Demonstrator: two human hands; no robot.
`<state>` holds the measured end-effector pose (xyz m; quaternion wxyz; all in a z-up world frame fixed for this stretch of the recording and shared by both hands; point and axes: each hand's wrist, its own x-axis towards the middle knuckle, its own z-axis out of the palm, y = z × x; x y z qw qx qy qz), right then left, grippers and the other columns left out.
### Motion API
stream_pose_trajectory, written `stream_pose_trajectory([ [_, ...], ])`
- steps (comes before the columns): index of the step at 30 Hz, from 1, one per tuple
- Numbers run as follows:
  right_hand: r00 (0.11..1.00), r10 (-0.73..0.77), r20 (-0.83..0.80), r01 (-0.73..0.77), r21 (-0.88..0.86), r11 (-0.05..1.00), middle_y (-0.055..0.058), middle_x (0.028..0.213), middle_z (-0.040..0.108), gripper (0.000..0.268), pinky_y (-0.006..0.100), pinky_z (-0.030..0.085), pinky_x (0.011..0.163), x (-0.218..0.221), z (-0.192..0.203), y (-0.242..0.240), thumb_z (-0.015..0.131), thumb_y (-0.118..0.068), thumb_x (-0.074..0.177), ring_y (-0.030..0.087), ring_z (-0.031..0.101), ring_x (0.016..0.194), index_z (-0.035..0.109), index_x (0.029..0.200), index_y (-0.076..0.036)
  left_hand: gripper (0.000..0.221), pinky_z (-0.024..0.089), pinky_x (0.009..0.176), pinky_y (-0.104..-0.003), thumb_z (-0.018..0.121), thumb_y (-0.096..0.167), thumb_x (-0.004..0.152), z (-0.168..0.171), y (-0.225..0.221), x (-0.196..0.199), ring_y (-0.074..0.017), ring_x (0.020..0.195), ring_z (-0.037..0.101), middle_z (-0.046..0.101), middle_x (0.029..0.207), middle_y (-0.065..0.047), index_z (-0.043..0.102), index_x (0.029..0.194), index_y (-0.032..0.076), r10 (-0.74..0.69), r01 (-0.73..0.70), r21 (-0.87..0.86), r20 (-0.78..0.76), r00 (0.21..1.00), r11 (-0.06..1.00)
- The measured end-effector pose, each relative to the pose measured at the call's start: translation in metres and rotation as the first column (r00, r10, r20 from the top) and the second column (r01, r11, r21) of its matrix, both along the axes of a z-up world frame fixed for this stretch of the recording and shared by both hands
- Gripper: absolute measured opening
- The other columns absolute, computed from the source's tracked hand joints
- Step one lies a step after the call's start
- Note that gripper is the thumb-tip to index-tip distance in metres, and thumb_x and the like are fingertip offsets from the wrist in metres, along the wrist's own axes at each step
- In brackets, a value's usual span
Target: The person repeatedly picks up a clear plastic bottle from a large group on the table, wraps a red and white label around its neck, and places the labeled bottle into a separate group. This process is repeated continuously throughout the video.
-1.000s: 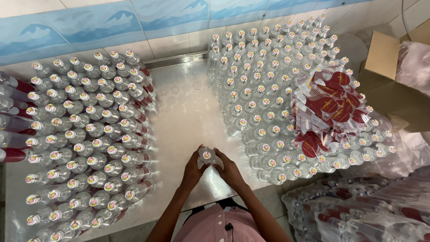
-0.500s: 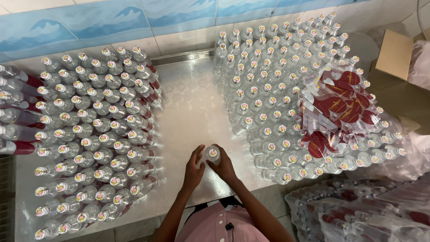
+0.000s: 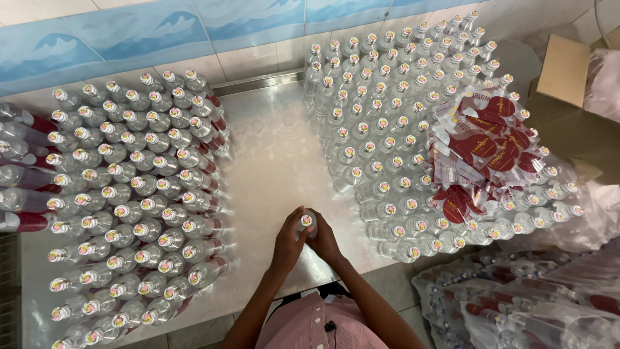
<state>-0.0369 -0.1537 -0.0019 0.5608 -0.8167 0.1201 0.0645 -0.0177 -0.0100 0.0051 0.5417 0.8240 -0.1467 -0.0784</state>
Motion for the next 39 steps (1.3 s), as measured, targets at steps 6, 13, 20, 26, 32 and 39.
stream_pose_trajectory([
  [6, 0.999, 0.027, 0.042, -0.026, -0.015, 1.000, 0.023, 0.158, 0.060, 0.082, 0.055, 0.046, 0.124, -0.003, 0.010, 0.005, 0.084, -0.007, 0.089, 0.046, 0.055, 0.148, 0.049, 0.163, -0.008, 0.047, 0.049, 0.123, -0.041, 0.070, 0.039, 0.105, -0.012, -0.002, 0.004, -0.0302, 0.147, 0.058, 0.064, 0.148, -0.007, 0.063, 0.142, 0.011, 0.046, -0.061, 0.080, 0.172, 0.984, 0.995],
  [13, 1.000, 0.016, -0.022, -0.016, -0.021, 1.000, 0.023, 0.174, 0.040, 0.106, 0.062, 0.039, 0.129, -0.012, 0.054, -0.010, 0.094, -0.027, 0.089, 0.050, 0.043, 0.154, 0.032, 0.174, -0.012, 0.057, 0.053, 0.110, -0.048, 0.060, 0.051, 0.101, -0.042, 0.042, 0.070, -0.0382, 0.124, 0.068, 0.071, 0.127, -0.015, 0.065, 0.137, 0.007, 0.104, -0.130, 0.049, 0.360, 0.927, 0.990],
  [20, 0.983, -0.094, 0.160, 0.104, -0.053, 0.993, 0.017, 0.165, 0.049, 0.081, 0.047, 0.055, 0.122, -0.036, 0.085, -0.039, 0.084, -0.017, 0.097, 0.037, 0.055, 0.149, 0.041, 0.165, -0.006, 0.051, 0.054, 0.104, -0.051, 0.064, 0.041, 0.105, -0.027, 0.123, 0.197, -0.0404, 0.120, 0.064, 0.067, 0.126, -0.017, 0.061, 0.142, 0.006, 0.124, -0.258, 0.257, 0.442, 0.889, 0.931],
  [26, 0.956, -0.170, 0.240, 0.197, -0.094, 0.976, 0.012, 0.157, 0.056, 0.071, 0.041, 0.062, 0.114, -0.051, 0.097, -0.069, 0.080, -0.014, 0.099, 0.032, 0.063, 0.141, 0.047, 0.161, -0.007, 0.042, 0.062, 0.086, -0.053, 0.073, 0.035, 0.108, -0.034, 0.174, 0.273, -0.0395, 0.110, 0.067, 0.066, 0.118, -0.016, 0.061, 0.134, 0.004, 0.084, -0.380, 0.527, 0.500, 0.862, 0.760],
  [32, 0.934, -0.153, 0.324, 0.217, -0.171, 0.961, 0.014, 0.153, 0.059, 0.058, 0.041, 0.065, 0.107, -0.054, 0.104, -0.092, 0.078, -0.012, 0.099, 0.034, 0.069, 0.132, 0.057, 0.153, -0.007, 0.038, 0.057, 0.094, -0.042, 0.081, 0.032, 0.103, -0.048, 0.189, 0.284, -0.0347, 0.108, 0.065, 0.066, 0.115, -0.015, 0.065, 0.120, 0.002, 0.096, -0.511, 0.664, 0.557, 0.825, 0.546],
  [39, 0.883, -0.067, 0.464, 0.300, -0.448, 0.842, 0.017, 0.156, 0.060, 0.040, 0.049, 0.063, 0.105, -0.051, 0.112, -0.163, 0.068, -0.017, 0.108, 0.035, 0.062, 0.143, 0.065, 0.146, -0.007, 0.063, 0.044, 0.099, -0.051, 0.091, 0.002, 0.086, 0.007, 0.136, 0.253, -0.0404, 0.124, 0.054, 0.062, 0.147, -0.025, 0.068, 0.144, -0.001, 0.126, -0.640, 0.589, 0.680, 0.723, 0.494],
])
